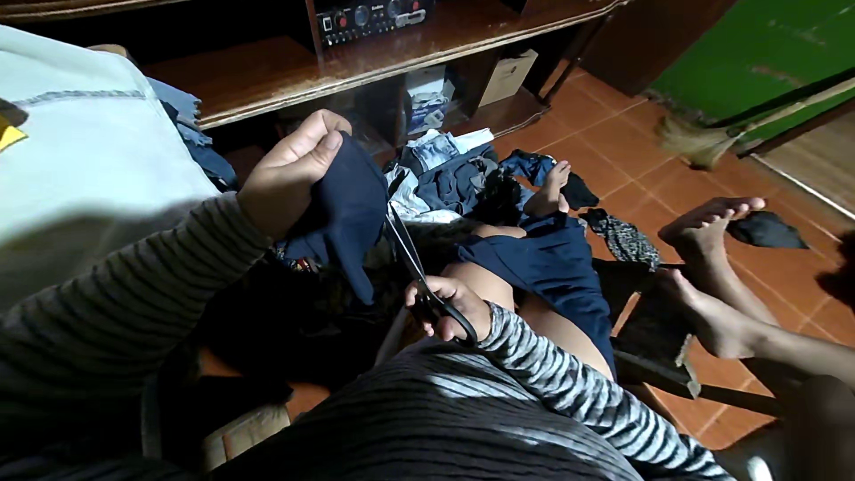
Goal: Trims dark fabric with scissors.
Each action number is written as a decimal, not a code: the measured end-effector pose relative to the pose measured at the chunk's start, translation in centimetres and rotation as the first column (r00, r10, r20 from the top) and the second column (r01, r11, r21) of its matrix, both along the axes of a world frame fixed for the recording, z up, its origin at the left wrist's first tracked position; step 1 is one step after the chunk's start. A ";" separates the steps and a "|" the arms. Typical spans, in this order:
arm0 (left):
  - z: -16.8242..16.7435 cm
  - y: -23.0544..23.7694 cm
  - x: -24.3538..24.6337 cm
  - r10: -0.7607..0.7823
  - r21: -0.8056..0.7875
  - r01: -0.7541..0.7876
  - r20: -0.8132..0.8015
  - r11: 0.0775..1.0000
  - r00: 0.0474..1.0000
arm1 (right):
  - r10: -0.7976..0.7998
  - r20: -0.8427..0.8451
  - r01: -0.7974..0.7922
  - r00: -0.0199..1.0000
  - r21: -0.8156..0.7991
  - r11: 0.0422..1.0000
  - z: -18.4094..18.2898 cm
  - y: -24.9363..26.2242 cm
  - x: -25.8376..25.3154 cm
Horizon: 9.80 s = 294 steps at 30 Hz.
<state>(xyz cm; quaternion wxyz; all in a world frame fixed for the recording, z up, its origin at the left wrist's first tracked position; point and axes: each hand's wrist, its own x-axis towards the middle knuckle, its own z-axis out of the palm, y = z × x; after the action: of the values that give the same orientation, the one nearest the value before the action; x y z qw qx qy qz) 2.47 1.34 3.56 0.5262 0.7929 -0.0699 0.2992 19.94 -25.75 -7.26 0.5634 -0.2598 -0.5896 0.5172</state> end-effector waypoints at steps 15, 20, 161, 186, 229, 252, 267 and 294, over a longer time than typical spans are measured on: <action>6.2 -7.3 -0.7 0.312 -0.109 -0.369 -0.347 0.923 0.884 | -0.080 0.070 0.077 0.994 0.044 0.996 0.4 0.2 0.0; 5.8 -7.4 -0.6 0.289 -0.139 -0.368 -0.394 0.920 0.872 | -0.131 0.104 0.124 0.986 0.070 0.990 0.5 0.2 -0.2; 6.1 -8.6 -0.5 0.089 -0.139 -0.131 -0.277 0.982 0.957 | -0.104 0.050 0.100 0.993 0.071 0.992 1.6 0.3 -0.6; 6.0 -4.8 -1.3 0.090 -0.226 -0.280 -0.607 0.933 0.790 | -0.158 -0.013 0.158 0.987 -0.018 0.987 1.4 -0.4 0.4; 5.2 -7.6 -0.4 0.176 -0.085 -0.205 -0.267 0.975 0.948 | -0.114 0.019 0.114 0.993 0.044 0.993 1.6 0.4 -0.6; 5.3 -8.3 -0.3 0.210 -0.052 -0.249 -0.389 0.967 0.897 | -0.159 0.049 0.156 0.986 0.061 0.986 1.5 0.6 -0.4; 5.1 -8.8 -0.2 0.224 -0.052 -0.273 -0.436 0.961 0.871 | -0.185 0.076 0.183 0.980 0.039 0.982 1.8 0.6 -0.6; 4.9 -9.6 -0.2 0.206 -0.037 -0.260 -0.506 0.965 0.838 | -0.260 0.214 0.257 0.942 0.042 0.965 2.9 1.1 -1.1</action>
<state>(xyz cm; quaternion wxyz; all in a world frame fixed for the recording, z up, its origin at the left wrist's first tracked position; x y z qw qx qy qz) 2.25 -8.31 8.46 0.5266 0.8171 0.1807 0.1498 18.87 -24.62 -4.31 0.5602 -0.3863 -0.6118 0.4033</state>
